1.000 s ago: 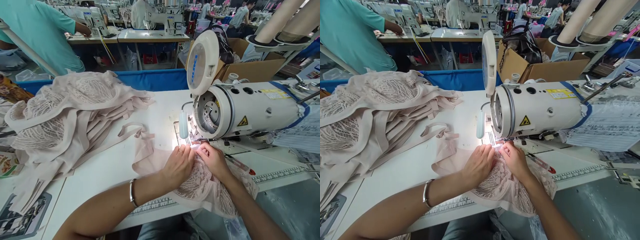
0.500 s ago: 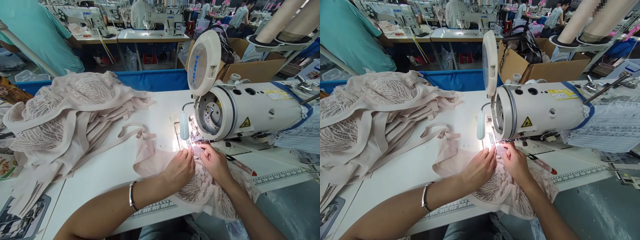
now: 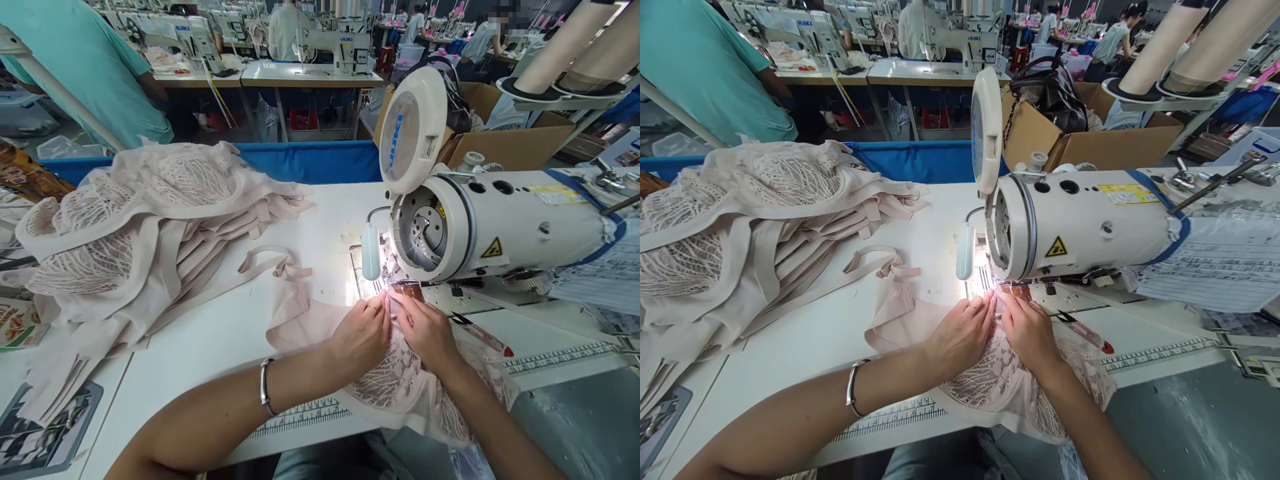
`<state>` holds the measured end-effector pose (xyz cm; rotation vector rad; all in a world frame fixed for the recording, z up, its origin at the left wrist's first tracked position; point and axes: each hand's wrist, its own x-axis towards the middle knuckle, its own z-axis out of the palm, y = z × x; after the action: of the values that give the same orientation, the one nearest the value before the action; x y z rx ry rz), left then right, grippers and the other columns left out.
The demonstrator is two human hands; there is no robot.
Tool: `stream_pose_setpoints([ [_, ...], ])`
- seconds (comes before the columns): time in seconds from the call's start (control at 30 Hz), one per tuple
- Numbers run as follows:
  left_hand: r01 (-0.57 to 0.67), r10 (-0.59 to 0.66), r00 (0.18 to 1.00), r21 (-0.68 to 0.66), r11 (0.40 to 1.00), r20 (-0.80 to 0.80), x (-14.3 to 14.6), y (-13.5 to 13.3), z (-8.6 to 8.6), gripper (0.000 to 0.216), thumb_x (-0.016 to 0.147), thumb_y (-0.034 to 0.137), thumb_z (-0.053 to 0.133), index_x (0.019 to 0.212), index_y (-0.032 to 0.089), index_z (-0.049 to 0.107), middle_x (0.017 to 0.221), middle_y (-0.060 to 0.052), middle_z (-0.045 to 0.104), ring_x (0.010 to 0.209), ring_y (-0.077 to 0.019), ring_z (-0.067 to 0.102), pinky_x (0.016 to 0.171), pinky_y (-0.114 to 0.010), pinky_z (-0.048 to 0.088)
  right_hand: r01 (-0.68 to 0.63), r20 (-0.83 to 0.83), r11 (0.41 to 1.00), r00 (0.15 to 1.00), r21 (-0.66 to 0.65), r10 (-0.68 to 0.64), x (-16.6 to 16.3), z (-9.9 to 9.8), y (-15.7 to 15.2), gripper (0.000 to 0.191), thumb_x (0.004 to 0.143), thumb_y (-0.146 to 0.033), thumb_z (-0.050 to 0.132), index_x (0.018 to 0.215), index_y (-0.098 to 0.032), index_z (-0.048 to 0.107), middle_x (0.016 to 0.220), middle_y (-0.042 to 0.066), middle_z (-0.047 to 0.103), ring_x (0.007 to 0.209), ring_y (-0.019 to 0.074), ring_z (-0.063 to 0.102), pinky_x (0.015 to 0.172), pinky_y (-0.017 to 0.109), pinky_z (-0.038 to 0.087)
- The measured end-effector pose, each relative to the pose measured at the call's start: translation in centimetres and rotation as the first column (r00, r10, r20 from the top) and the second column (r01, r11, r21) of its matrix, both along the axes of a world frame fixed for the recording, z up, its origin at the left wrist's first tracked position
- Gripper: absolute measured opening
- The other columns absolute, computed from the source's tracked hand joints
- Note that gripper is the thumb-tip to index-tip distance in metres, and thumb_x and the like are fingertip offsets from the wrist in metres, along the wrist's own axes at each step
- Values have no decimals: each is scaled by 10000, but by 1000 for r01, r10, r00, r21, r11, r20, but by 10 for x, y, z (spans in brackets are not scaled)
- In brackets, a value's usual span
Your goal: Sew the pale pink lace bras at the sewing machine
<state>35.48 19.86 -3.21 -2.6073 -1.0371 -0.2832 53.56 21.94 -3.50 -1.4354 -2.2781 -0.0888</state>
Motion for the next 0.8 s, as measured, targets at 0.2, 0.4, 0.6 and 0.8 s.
stream_pose_setpoints([
  [0.2,6,-8,999,55,998,45,-1,3,1,479,976,164,363,1345,-63,568,1317,-241,641,1157,-292,608,963,-385,457,-47,90,996,995,82,40,2,-2,-2,401,1009,-178,385,1281,-160,679,1068,80,772,904,202,714,833,302,511],
  [0.4,24,-31,992,56,998,120,0,4,-5,464,963,117,356,1323,-113,536,1242,-260,662,1168,-303,607,989,-394,453,-86,157,989,985,120,67,2,-1,-2,383,1008,-149,411,1282,-153,679,970,57,770,828,182,701,781,299,487],
  [0.6,7,102,954,-360,933,282,-5,24,6,227,890,27,431,937,142,621,946,-94,692,838,-215,615,766,-335,500,-131,164,966,982,223,95,1,-1,-1,351,998,-130,434,1225,-148,700,812,32,731,694,157,657,681,296,454],
  [0.8,-184,511,746,-606,774,426,4,47,16,156,848,216,650,963,181,551,919,-84,643,931,-263,606,795,-356,480,-120,148,968,985,219,88,0,-1,-1,345,980,-126,433,1197,-158,699,792,33,726,675,170,654,653,309,442],
])
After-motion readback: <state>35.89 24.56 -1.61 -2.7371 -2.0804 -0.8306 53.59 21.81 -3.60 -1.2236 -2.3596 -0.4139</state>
